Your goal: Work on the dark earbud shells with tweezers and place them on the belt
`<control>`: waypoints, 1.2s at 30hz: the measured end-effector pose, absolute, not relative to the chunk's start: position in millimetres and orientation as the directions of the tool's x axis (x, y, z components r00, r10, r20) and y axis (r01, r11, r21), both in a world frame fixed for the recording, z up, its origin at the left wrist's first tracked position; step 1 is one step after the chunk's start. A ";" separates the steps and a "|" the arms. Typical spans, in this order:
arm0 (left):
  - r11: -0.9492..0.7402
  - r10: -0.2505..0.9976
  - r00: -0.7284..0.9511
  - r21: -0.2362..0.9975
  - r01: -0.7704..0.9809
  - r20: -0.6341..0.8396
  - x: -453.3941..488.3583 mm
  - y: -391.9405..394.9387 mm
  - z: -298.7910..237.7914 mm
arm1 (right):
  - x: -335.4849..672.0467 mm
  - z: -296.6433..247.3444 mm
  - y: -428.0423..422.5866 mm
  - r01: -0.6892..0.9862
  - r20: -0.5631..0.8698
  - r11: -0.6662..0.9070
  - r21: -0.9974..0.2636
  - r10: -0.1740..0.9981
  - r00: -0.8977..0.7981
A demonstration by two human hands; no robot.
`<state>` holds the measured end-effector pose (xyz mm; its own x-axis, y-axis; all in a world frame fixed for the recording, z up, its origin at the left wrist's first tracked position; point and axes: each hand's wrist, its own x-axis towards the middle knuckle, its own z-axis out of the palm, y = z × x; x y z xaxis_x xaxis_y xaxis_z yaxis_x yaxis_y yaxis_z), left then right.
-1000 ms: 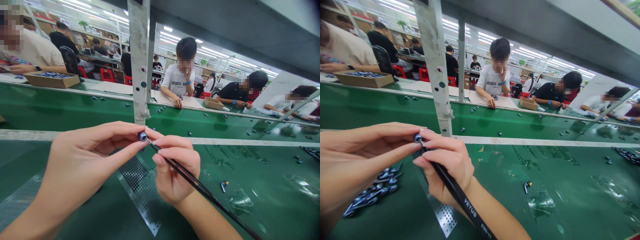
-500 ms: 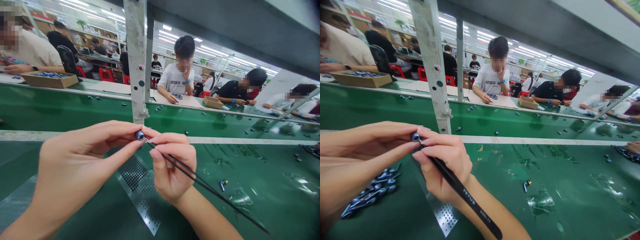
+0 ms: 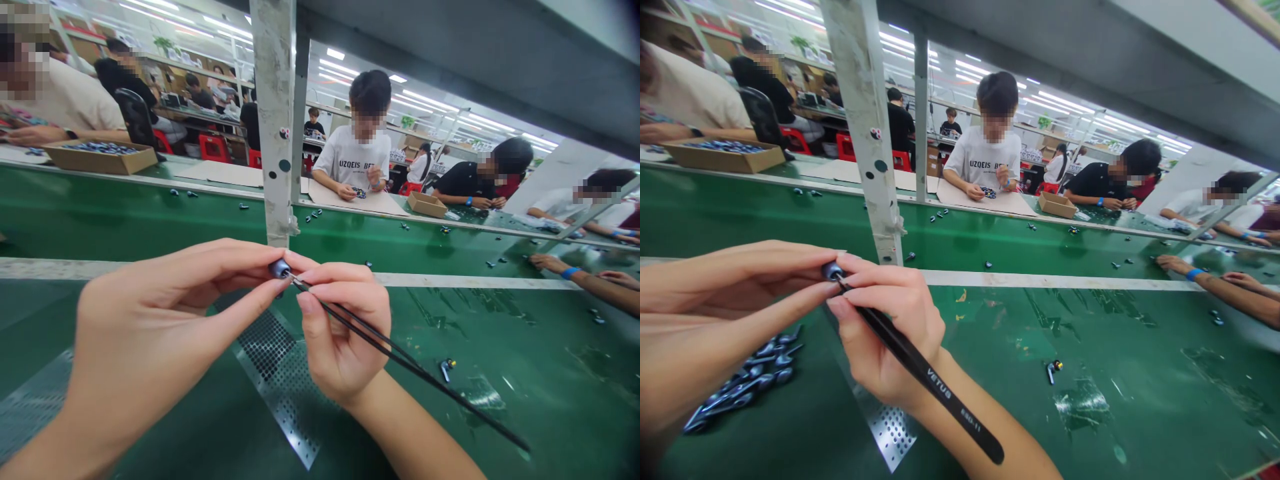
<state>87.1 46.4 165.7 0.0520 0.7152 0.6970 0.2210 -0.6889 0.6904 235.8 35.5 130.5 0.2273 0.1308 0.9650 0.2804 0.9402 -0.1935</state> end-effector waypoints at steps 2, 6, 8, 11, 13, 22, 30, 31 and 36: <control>-0.690 0.715 0.060 0.689 0.222 0.696 86.8 48.3 165.8 | 234.8 131.3 35.2 0.269 0.961 0.941 -0.203 0.138 0.240; -0.693 0.714 0.071 0.689 0.214 0.696 87.2 49.0 166.5 | 233.4 129.7 34.9 0.242 0.956 0.949 -0.203 0.138 0.260; -0.697 0.711 0.080 0.686 0.209 0.698 87.3 48.6 166.1 | 233.0 128.6 35.0 0.240 0.955 0.952 -0.190 0.123 0.268; -0.705 0.703 0.086 0.675 0.218 0.707 86.7 48.8 163.8 | 233.3 128.2 34.8 0.253 0.954 0.950 -0.185 0.111 0.279; -0.713 0.693 0.092 0.662 0.229 0.715 85.9 49.4 161.7 | 234.1 128.8 34.6 0.268 0.956 0.945 -0.185 0.110 0.272; -0.710 0.695 0.081 0.665 0.230 0.714 89.3 45.3 166.3 | 234.3 127.3 37.0 0.331 0.954 0.917 -0.221 0.132 0.271; -0.649 0.761 0.416 0.586 0.486 0.497 49.2 91.5 154.9 | 236.1 120.9 27.0 0.165 0.870 0.880 -0.445 0.381 0.314; -0.629 0.778 0.437 0.568 0.531 0.452 37.3 95.5 146.7 | 236.9 120.7 26.1 0.161 0.861 0.870 -0.466 0.404 0.310; -0.466 0.885 0.382 0.478 0.745 0.267 -28.8 90.5 97.8 | 242.6 116.4 25.4 0.111 0.809 0.826 -0.553 0.500 0.309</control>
<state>-28.8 90.5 97.8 0.3821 0.8848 0.2667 0.7449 -0.4657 0.4777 242.6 25.4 116.4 0.3089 0.5001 0.8090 0.1106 0.8259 -0.5528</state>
